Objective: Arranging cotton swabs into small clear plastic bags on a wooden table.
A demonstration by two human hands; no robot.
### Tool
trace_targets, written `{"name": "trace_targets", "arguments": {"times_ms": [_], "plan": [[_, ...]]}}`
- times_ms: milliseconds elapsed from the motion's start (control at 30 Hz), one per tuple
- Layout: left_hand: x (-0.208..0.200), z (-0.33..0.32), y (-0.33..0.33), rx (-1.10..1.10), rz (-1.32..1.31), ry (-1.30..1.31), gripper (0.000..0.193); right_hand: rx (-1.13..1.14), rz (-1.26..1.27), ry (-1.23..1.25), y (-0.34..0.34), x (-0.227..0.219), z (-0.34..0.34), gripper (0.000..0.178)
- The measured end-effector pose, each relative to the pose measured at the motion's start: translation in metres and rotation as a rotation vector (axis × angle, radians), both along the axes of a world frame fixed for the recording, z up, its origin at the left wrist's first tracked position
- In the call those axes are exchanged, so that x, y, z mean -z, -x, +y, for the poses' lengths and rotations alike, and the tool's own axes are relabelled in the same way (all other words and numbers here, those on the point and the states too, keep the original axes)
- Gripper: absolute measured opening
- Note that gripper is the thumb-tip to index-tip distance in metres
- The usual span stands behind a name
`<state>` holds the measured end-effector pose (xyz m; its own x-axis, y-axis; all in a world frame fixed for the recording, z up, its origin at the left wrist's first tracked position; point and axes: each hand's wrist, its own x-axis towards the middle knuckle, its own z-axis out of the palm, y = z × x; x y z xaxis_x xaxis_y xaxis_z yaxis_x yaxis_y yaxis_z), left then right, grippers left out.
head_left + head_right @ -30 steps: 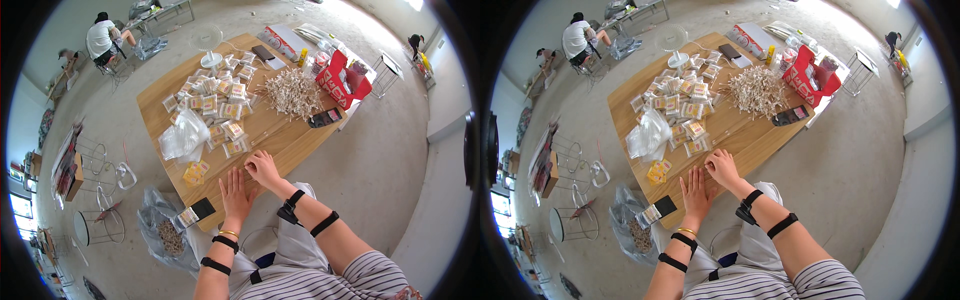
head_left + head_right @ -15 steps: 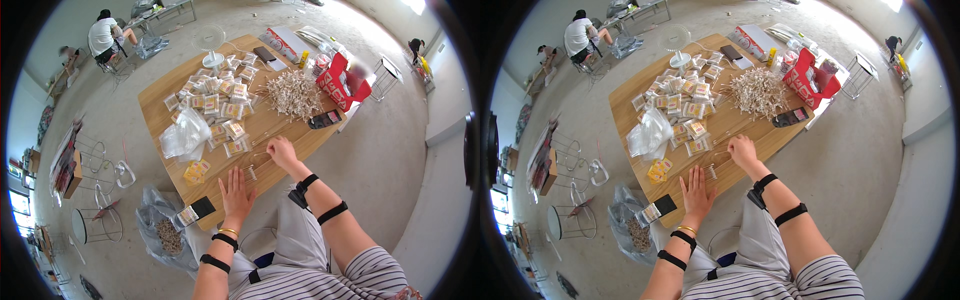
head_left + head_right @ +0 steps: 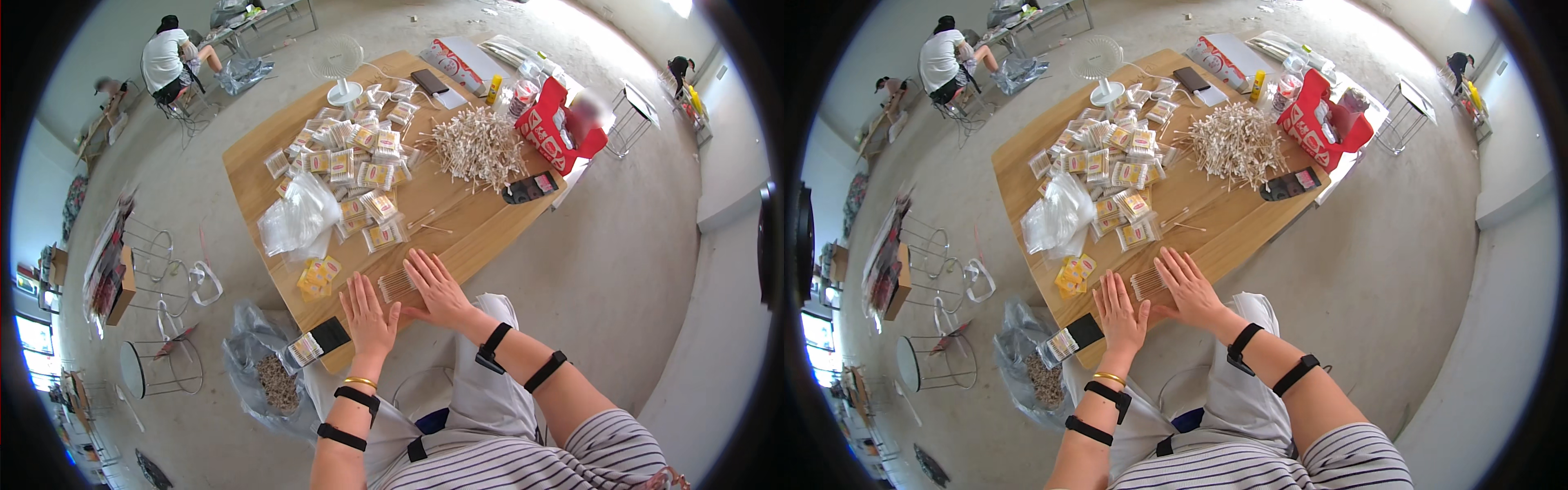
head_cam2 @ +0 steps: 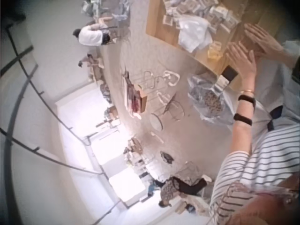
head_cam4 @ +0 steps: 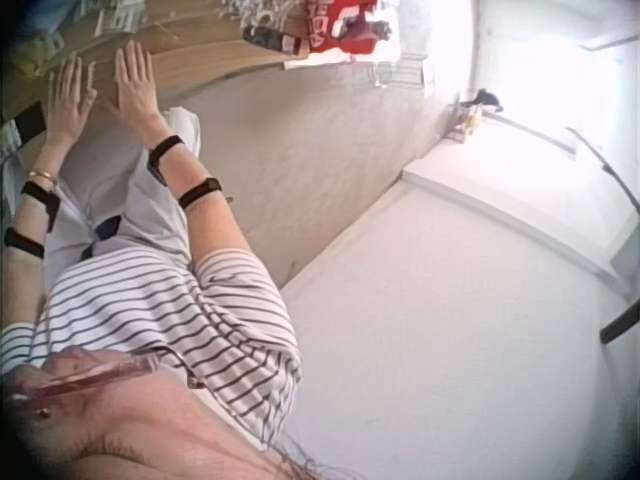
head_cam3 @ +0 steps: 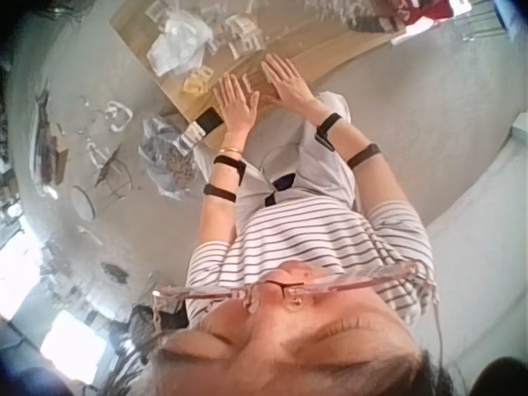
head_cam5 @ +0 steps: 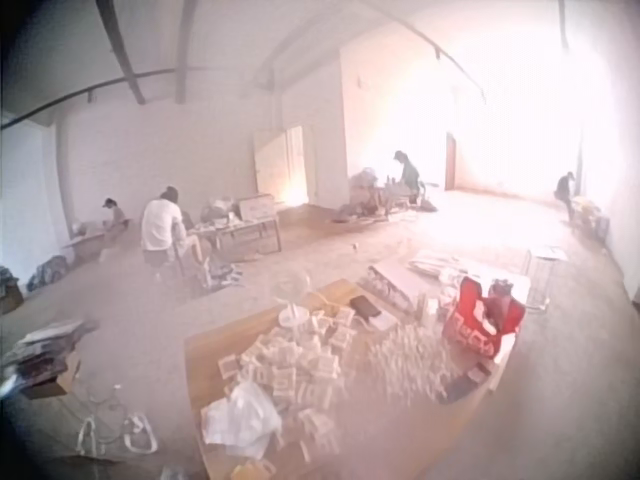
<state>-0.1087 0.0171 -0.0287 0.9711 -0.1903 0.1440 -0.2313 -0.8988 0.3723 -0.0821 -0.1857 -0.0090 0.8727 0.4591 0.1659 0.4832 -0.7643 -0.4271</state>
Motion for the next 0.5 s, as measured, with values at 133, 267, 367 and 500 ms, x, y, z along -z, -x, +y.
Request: {"name": "trace_targets", "arguments": {"times_ms": [133,267,367,500], "plan": [[0.005,0.002,-0.003,-0.001,0.013,-0.117,0.09,0.036,-0.01,0.09,0.0,0.008,0.017,0.097],[0.007,-0.002,-0.005,0.007,0.005,-0.132,0.091,0.037,0.005,0.138,0.001,0.008,0.021,0.098],[0.007,-0.006,-0.007,0.029,0.0,-0.176,0.093,0.071,0.015,0.13,0.002,0.012,0.018,0.094],[0.009,-0.007,-0.007,0.038,-0.03,-0.129,0.093,0.024,-0.03,0.151,0.002,0.018,0.023,0.09]]}}
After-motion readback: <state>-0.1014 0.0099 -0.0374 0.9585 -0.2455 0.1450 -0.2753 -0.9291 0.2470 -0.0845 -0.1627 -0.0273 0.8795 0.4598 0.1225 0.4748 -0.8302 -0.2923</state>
